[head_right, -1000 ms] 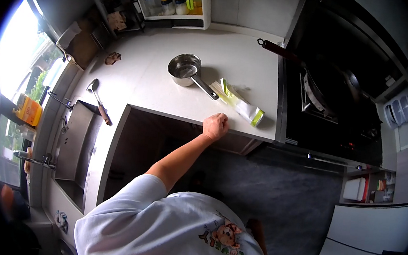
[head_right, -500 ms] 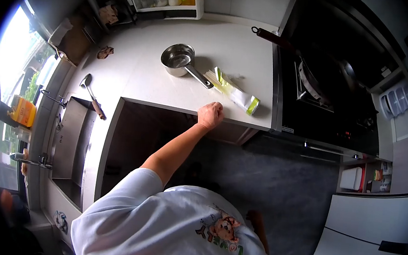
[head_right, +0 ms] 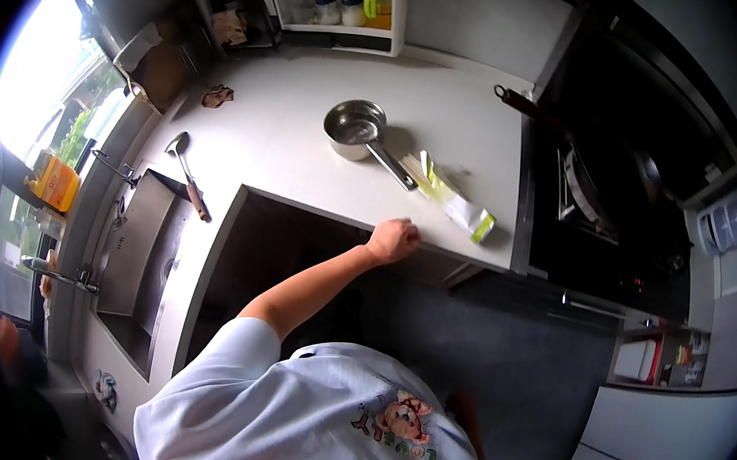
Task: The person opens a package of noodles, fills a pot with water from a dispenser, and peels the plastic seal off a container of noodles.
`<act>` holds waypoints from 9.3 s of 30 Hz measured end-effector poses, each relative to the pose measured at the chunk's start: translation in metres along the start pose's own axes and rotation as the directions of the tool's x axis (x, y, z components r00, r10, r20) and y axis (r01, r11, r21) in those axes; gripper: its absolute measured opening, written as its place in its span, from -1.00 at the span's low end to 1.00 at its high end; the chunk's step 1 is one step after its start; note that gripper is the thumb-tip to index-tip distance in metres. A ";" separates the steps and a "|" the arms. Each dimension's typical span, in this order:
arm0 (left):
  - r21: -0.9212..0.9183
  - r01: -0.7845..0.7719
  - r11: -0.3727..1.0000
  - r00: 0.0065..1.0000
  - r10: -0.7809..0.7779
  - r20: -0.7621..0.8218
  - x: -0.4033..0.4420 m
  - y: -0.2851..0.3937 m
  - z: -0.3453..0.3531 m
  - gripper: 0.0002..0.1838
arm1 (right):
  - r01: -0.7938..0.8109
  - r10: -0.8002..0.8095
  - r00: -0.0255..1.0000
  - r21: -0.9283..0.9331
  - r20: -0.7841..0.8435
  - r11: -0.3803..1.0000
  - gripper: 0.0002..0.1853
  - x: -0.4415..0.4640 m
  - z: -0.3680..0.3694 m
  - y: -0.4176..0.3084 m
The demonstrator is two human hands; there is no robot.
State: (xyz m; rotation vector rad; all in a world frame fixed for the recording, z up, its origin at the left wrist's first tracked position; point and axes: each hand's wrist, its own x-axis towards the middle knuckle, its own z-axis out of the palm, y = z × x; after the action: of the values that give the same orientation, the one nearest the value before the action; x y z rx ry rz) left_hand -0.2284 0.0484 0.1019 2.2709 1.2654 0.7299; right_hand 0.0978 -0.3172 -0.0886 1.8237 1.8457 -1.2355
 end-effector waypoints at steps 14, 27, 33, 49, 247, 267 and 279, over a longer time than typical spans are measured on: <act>-0.389 0.280 0.878 0.871 -0.403 -0.282 0.104 -0.227 -0.350 -0.77 | -0.028 0.043 0.995 -0.163 0.086 0.986 -0.79 0.085 -0.102 -0.046; -0.407 0.278 0.870 0.581 -0.490 -0.650 0.284 -0.358 -0.544 -0.81 | -0.094 0.113 0.990 -0.202 0.084 0.975 -0.79 0.149 -0.183 -0.121; -0.167 0.488 0.857 0.511 -0.435 -0.741 0.334 -0.394 -0.582 -0.74 | -0.089 0.107 0.991 -0.195 0.084 0.977 -0.79 0.180 -0.205 -0.143; -0.109 0.607 0.787 0.360 -0.395 -0.845 0.391 -0.418 -0.601 -0.71 | -0.109 0.127 0.987 -0.172 0.099 0.979 -0.79 0.203 -0.212 -0.169; 0.308 -0.190 0.932 0.981 0.170 0.090 0.005 -0.006 -0.134 -0.84 | -0.033 0.129 0.829 0.183 -0.544 0.983 -0.47 0.064 -0.382 -0.183; -0.091 -0.557 0.825 0.819 0.565 0.105 0.084 0.337 0.114 -0.86 | -0.231 0.538 0.790 0.668 -0.295 0.707 -0.63 -0.214 -0.180 0.137; -0.065 -0.681 0.729 0.723 0.684 0.100 0.218 0.446 0.206 -0.84 | -0.019 0.452 0.730 0.647 -0.512 0.763 -0.69 -0.211 -0.287 0.278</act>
State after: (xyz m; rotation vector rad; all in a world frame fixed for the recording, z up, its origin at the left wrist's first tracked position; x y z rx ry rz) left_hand 0.2816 -0.0036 0.2624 2.7189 0.3077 0.8152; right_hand 0.4939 -0.3007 0.1285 3.0833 1.4319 -1.2791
